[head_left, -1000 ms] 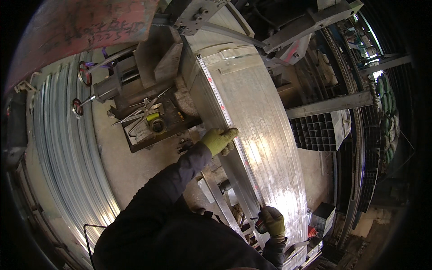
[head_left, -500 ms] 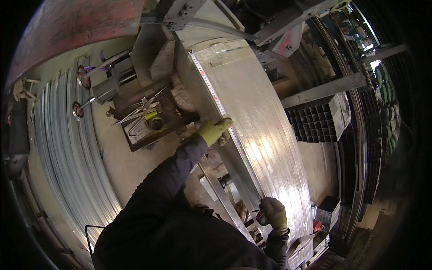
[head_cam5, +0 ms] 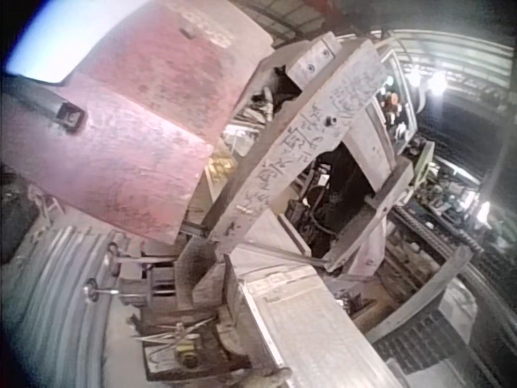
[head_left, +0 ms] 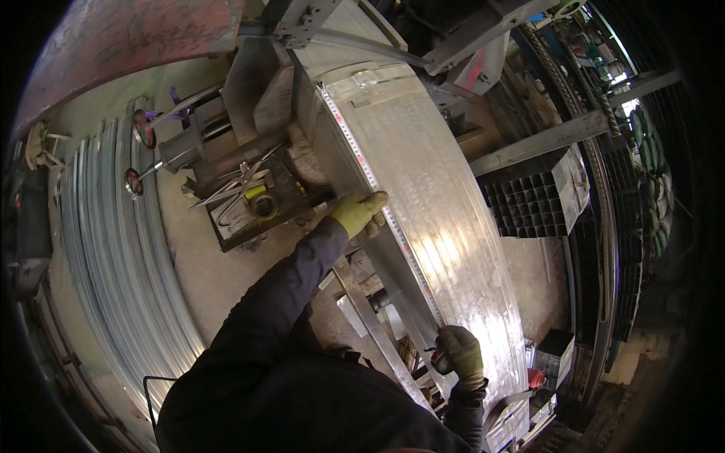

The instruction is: The person handles a stack of metal sheets, places one on a workbench, and uses a tape measure to measure its length. The person then walks through the workshop and returns to the workbench.

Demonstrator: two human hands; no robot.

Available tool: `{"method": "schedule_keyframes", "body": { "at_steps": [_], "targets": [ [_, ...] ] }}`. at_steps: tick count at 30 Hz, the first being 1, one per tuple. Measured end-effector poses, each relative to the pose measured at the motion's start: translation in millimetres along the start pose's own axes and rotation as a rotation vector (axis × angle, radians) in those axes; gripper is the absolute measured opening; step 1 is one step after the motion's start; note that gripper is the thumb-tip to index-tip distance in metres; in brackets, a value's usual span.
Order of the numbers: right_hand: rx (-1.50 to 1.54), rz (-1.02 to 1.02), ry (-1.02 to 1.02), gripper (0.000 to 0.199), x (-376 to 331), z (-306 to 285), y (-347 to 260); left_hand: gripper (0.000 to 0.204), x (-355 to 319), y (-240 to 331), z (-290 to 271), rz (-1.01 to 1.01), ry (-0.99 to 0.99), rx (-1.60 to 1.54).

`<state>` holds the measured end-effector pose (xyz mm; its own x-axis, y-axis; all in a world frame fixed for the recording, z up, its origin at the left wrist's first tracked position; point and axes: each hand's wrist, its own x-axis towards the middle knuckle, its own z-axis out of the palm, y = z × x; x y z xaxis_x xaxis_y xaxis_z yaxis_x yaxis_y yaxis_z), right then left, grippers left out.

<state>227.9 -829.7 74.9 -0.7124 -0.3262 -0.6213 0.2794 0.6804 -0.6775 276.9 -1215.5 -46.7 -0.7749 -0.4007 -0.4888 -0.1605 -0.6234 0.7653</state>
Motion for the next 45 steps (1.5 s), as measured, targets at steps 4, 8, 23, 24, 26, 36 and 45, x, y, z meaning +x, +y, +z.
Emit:
{"method": "schedule_keyframes", "body": {
  "at_steps": [4, 8, 23, 24, 26, 36, 45],
  "targets": [
    [0.007, -0.031, 0.004, 0.021, 1.1, -1.9, 8.9, 0.043, 0.0, 3.2, 0.3, -0.005, -0.005, 0.021],
    [0.028, -0.036, 0.034, 0.02, -5.5, -20.8, 34.2, 0.047, -0.8, 9.2, 1.7, -0.008, -0.014, -0.021],
    [-0.988, 0.016, 0.098, 0.04, -72.4, -102.9, 120.9, 0.048, 11.5, 7.6, -11.3, 0.057, 0.155, 0.272],
    [-0.9, -0.009, 0.091, 0.041, -75.0, -104.1, 114.3, 0.048, 13.5, 9.1, -11.7, 0.023, 0.168, 0.226],
    [-0.762, 0.049, 0.012, 0.028, -86.2, -112.9, 101.4, 0.049, 15.8, 12.5, -12.6, 0.008, 0.17, 0.266],
    [-0.814, 0.183, 0.157, 0.048, -77.9, -119.3, 105.2, 0.051, 19.6, 17.7, -18.9, 0.035, 0.197, 0.351],
    [-0.762, 0.238, 0.101, 0.05, -64.2, -124.3, 115.3, 0.065, 5.4, 16.6, -1.7, 0.148, 0.325, 0.451]
  ]
}}
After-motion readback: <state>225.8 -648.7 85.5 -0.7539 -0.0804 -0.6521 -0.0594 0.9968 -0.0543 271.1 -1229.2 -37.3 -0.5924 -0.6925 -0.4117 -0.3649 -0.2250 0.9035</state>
